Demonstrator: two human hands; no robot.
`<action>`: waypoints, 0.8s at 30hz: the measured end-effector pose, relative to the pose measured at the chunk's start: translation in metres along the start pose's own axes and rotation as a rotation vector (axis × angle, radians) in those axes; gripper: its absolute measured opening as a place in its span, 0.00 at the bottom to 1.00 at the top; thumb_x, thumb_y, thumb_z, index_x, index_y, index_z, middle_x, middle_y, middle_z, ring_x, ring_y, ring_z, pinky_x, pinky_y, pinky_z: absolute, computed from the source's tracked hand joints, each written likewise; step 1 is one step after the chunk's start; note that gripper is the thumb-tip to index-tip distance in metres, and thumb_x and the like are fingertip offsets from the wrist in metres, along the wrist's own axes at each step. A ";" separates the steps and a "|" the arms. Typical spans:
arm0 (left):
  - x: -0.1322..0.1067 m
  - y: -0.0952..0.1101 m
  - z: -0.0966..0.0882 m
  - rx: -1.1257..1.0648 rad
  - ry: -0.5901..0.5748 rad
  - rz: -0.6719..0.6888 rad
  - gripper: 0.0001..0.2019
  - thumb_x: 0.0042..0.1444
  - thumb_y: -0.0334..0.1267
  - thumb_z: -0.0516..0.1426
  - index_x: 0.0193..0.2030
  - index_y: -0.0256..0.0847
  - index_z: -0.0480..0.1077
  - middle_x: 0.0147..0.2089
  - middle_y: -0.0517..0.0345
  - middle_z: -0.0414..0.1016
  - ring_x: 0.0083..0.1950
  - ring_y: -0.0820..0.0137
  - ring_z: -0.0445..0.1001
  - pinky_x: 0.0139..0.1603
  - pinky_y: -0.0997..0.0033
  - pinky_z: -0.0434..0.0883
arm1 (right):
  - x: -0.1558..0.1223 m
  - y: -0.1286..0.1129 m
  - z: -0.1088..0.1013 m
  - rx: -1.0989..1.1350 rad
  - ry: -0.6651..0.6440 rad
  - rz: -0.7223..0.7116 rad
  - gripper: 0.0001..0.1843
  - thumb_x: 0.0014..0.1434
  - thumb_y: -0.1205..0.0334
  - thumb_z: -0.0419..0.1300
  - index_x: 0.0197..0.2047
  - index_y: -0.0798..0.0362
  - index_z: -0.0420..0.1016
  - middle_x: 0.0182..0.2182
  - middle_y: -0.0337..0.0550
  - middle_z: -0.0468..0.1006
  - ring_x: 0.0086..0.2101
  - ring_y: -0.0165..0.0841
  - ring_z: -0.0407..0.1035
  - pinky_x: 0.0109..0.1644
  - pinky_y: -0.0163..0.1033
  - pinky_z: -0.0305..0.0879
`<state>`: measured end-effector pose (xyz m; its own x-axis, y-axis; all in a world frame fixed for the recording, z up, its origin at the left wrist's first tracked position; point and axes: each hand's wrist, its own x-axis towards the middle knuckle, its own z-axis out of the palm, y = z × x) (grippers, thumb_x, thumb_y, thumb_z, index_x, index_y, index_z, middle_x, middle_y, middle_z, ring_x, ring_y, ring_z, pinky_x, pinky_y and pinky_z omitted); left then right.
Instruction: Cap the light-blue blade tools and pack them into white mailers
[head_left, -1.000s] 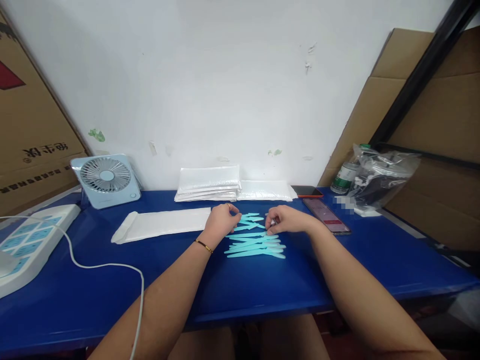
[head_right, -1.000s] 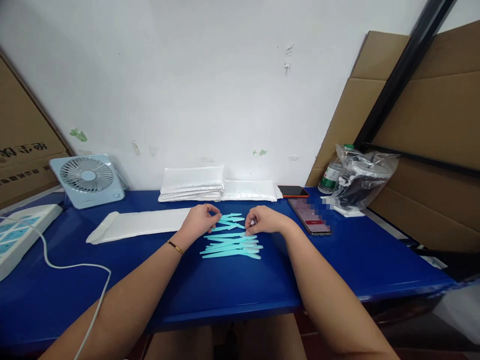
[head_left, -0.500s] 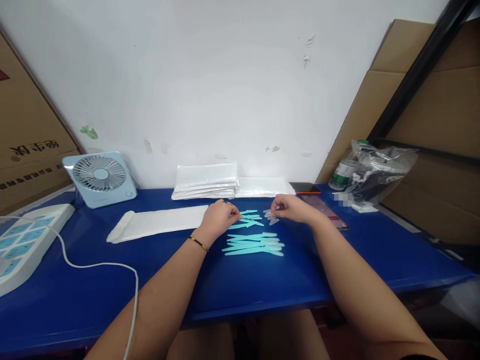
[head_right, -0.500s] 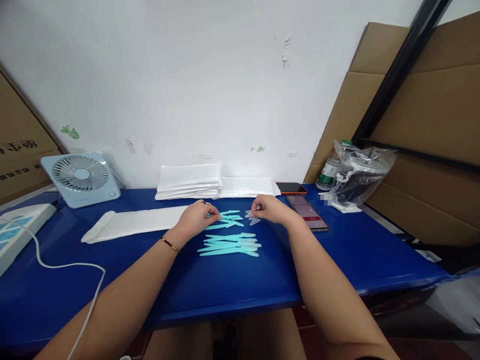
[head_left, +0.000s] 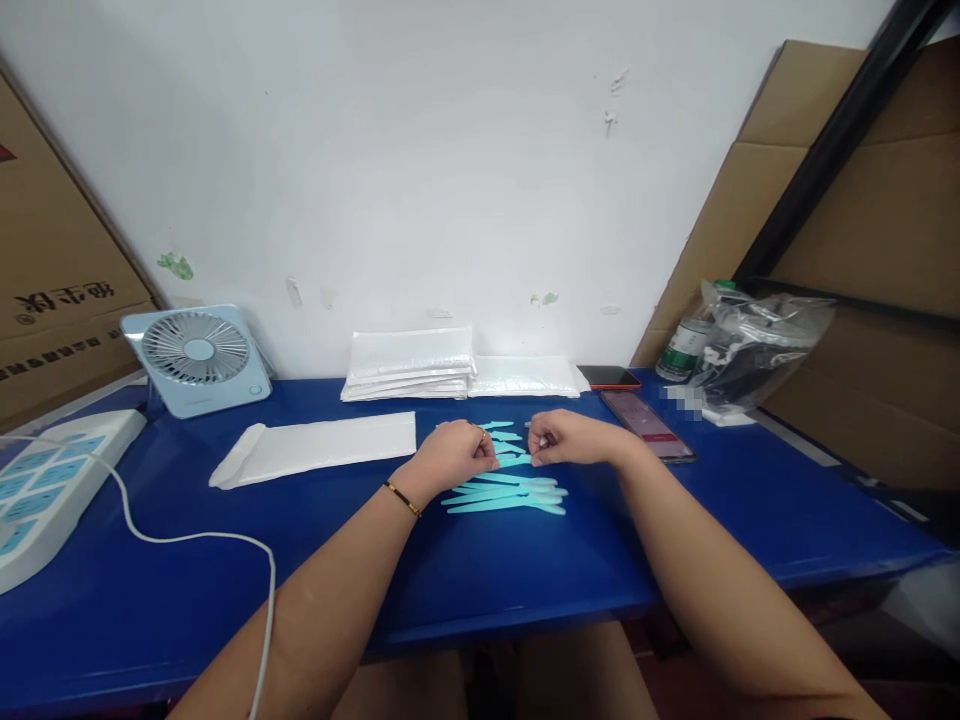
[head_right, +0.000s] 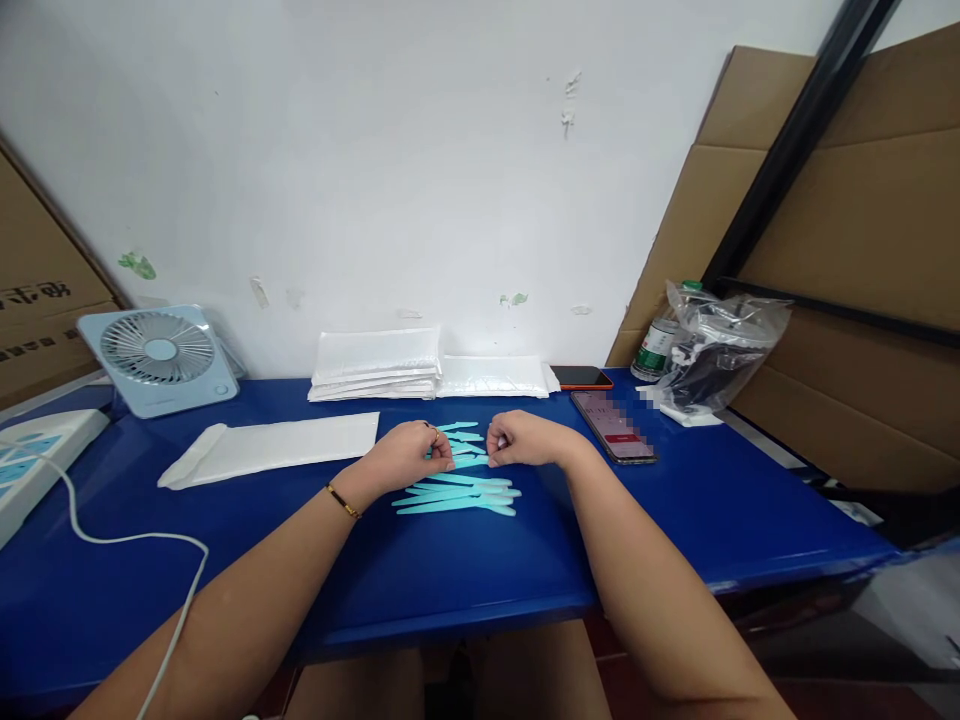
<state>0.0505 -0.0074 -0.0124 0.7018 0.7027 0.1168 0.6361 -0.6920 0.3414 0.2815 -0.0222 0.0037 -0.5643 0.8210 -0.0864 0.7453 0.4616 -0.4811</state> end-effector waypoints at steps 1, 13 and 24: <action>0.001 0.000 -0.001 0.025 0.022 -0.012 0.10 0.52 0.45 0.56 0.29 0.43 0.75 0.30 0.58 0.77 0.35 0.68 0.72 0.33 0.72 0.61 | -0.001 0.001 -0.002 0.010 0.030 0.005 0.10 0.49 0.56 0.62 0.30 0.54 0.76 0.30 0.42 0.74 0.30 0.31 0.66 0.32 0.34 0.59; -0.005 -0.002 -0.012 0.019 -0.045 0.047 0.12 0.45 0.50 0.62 0.34 0.48 0.76 0.38 0.60 0.74 0.43 0.66 0.69 0.38 0.72 0.62 | -0.012 0.012 -0.014 0.031 0.332 0.177 0.10 0.51 0.56 0.59 0.30 0.54 0.75 0.28 0.42 0.75 0.29 0.32 0.67 0.31 0.34 0.59; -0.003 0.002 -0.010 0.074 0.017 -0.071 0.08 0.53 0.43 0.58 0.30 0.43 0.76 0.37 0.57 0.75 0.42 0.66 0.70 0.36 0.72 0.63 | -0.007 0.006 -0.010 0.095 -0.025 0.001 0.17 0.47 0.48 0.64 0.32 0.54 0.79 0.30 0.42 0.76 0.28 0.30 0.66 0.31 0.34 0.59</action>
<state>0.0467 -0.0090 -0.0026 0.6490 0.7526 0.1112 0.7064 -0.6504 0.2792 0.2931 -0.0216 0.0100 -0.5732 0.8122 -0.1082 0.7095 0.4260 -0.5614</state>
